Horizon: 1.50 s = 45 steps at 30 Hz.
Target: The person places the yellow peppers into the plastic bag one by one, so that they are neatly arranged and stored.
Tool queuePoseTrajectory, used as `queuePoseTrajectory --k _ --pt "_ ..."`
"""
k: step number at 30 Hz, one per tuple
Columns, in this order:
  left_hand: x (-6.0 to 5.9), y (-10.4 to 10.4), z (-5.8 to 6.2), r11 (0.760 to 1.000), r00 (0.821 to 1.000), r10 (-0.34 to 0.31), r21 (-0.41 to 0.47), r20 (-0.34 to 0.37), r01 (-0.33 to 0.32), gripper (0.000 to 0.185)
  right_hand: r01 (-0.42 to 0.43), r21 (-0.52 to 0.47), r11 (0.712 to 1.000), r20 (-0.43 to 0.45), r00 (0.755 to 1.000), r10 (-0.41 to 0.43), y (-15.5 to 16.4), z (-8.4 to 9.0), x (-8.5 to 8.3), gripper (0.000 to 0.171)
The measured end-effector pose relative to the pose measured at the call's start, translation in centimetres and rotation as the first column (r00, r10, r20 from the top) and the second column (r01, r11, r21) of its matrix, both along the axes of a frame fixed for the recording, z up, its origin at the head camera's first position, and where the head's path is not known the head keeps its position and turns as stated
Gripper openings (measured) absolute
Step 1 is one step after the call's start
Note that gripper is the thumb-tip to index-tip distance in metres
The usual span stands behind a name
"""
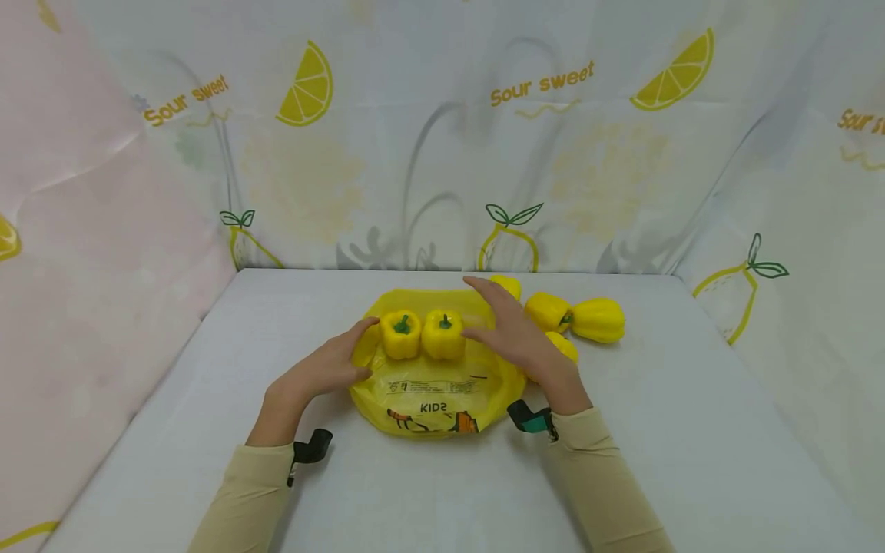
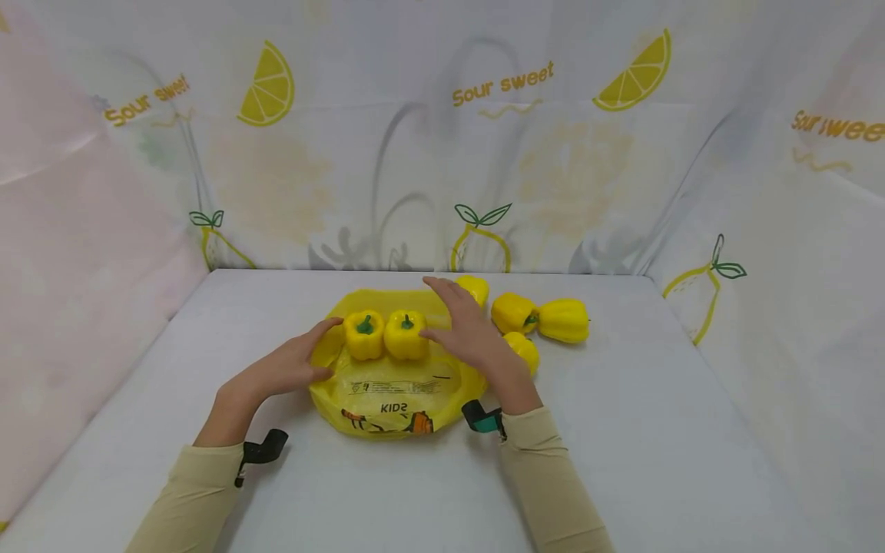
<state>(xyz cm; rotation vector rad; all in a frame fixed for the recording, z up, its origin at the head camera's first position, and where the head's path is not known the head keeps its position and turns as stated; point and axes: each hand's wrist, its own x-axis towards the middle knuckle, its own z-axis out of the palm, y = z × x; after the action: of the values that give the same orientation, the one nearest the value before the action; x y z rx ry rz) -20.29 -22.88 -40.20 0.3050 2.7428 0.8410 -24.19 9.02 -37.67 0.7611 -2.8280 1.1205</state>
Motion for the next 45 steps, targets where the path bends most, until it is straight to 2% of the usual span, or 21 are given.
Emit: queuePoseTrajectory --k 9,12,20,25,30,36,41,45 --pt "-0.1 0.0 -0.4 1.0 1.0 -0.001 -0.001 0.004 0.001 0.082 0.121 -0.038 0.992 -0.022 0.992 -0.122 4.5 1.6 -0.8 0.076" --pt "-0.2 0.0 -0.6 1.0 1.0 -0.004 -0.001 -0.003 0.004 0.081 0.172 -0.023 0.985 -0.028 0.985 -0.173 6.2 1.8 -1.1 0.076" --pt "-0.2 0.0 -0.6 1.0 1.0 -0.015 -0.008 -0.021 0.015 0.081 0.28 0.033 0.96 0.019 0.96 -0.28 10.5 2.2 -1.4 0.077" --pt "-0.3 0.1 -0.6 1.0 1.0 -0.008 -0.005 -0.012 0.008 0.082 0.337 0.07 0.939 0.072 0.937 -0.342 13.3 1.6 -1.7 0.078" --pt "-0.3 0.2 -0.5 1.0 1.0 0.013 -0.008 0.009 -0.013 0.082 0.353 0.128 0.927 0.137 0.919 -0.369 15.5 0.5 -2.0 0.079" --pt "-0.2 0.0 -0.5 1.0 1.0 -0.007 -0.012 -0.015 0.007 0.081 0.306 0.231 0.923 0.201 0.913 -0.354 16.8 -0.6 -1.8 0.074" --pt "-0.1 0.0 -0.3 1.0 1.0 -0.01 -0.014 -0.023 0.01 0.081 0.309 0.205 0.929 0.202 0.915 -0.349 17.4 -1.1 -1.7 0.074" --pt "-0.1 0.0 -0.2 1.0 1.0 -0.007 -0.012 -0.016 0.007 0.082 0.34 0.169 0.925 0.219 0.902 -0.372 17.8 -2.0 -2.0 0.078"
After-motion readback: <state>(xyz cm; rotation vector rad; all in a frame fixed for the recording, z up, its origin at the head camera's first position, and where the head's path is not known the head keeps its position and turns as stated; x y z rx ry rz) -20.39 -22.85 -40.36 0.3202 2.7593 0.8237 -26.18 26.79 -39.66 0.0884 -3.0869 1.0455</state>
